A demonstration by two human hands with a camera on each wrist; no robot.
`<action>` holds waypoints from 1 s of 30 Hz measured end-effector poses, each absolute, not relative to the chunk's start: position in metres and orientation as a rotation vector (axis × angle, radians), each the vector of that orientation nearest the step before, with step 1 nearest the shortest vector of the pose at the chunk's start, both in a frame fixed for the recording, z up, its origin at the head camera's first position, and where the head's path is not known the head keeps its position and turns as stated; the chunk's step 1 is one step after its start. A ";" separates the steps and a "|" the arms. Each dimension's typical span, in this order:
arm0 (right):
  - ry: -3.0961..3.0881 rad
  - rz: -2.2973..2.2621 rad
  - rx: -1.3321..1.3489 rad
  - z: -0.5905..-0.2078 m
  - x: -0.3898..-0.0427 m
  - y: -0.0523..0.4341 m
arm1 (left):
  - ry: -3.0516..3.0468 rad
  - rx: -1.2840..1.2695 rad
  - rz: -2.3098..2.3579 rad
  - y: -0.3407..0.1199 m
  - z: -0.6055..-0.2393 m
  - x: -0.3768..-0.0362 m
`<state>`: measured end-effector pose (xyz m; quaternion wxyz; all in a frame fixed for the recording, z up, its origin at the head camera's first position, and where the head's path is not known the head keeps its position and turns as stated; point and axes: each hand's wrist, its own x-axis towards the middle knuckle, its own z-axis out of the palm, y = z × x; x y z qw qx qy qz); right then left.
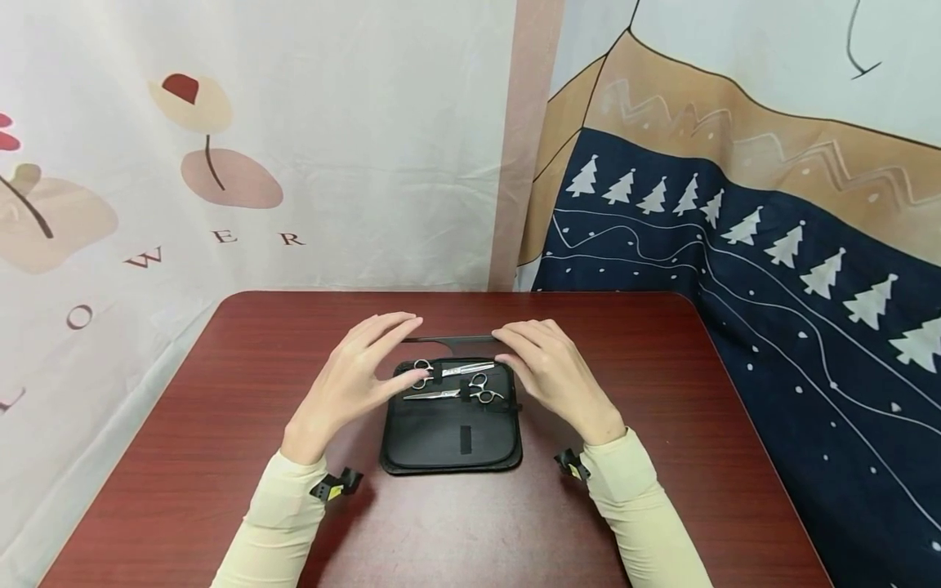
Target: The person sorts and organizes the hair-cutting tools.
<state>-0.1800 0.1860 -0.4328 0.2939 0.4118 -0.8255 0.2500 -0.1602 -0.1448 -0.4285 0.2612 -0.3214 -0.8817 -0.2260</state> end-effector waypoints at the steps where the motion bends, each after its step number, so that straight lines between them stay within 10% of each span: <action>1: -2.202 0.669 1.093 -0.433 -0.180 0.187 | -2.385 -0.869 -0.607 -0.145 -0.428 -0.160; 30: -2.198 0.668 1.099 -0.435 -0.181 0.190 | -2.269 -0.891 -0.502 -0.143 -0.433 -0.161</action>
